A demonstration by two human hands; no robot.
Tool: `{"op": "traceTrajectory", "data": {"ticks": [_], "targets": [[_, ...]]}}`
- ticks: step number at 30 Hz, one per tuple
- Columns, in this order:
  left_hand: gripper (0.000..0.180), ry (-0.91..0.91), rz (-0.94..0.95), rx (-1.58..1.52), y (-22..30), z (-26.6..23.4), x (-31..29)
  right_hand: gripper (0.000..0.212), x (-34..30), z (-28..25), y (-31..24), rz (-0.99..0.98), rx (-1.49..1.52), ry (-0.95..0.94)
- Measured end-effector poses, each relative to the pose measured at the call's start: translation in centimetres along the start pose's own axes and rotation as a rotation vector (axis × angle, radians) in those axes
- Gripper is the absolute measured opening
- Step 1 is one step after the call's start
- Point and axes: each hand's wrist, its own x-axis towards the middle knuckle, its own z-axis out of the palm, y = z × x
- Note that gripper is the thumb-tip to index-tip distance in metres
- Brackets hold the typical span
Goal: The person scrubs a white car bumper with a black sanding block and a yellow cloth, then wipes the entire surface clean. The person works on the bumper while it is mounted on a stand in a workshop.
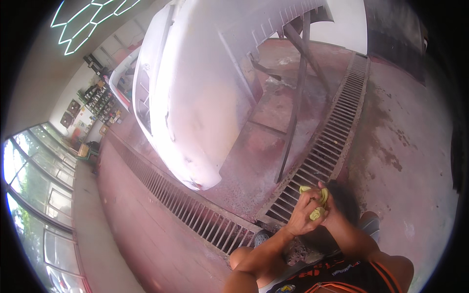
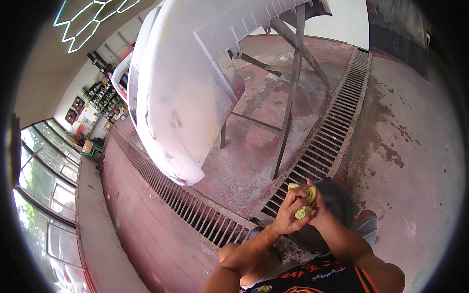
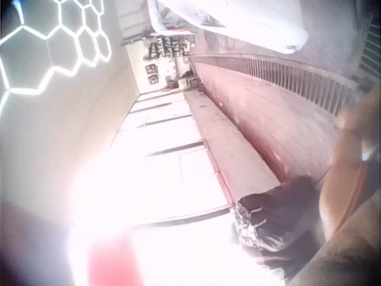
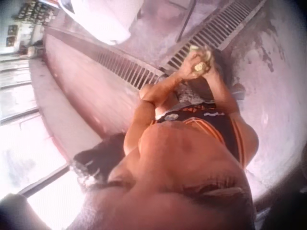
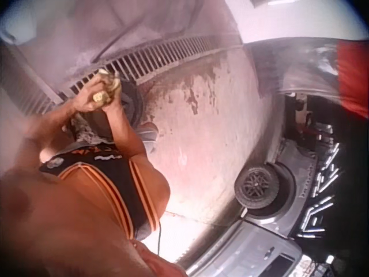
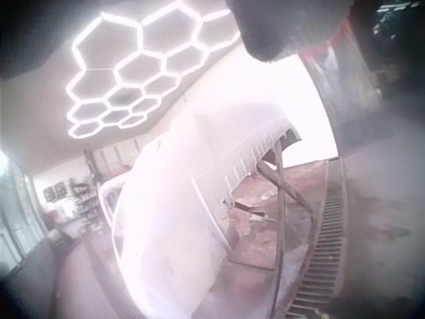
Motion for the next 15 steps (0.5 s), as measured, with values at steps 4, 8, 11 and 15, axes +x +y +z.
{"op": "traceTrajectory", "data": {"ticks": [4, 8, 11, 15], "targets": [[0.022, 0.209, -0.292, -0.046, -1.5, 1.5, 0.0, 0.051, -1.8, 4.5, 1.2, -0.160, -0.198, 0.435], [0.027, 0.253, -0.372, -0.104, -0.1, 4.5, -0.1, 0.041, -3.6, 0.5, 1.6, -0.321, -0.195, 0.427], [0.020, 0.331, -0.170, 0.039, 0.3, 7.0, -0.1, 0.021, -4.1, 2.1, -0.4, -0.540, -0.305, 0.611], [0.020, 0.668, -0.850, -0.952, -2.9, 12.6, -3.8, 0.034, -4.1, 6.1, 0.0, -1.004, -1.014, 0.758]]}}
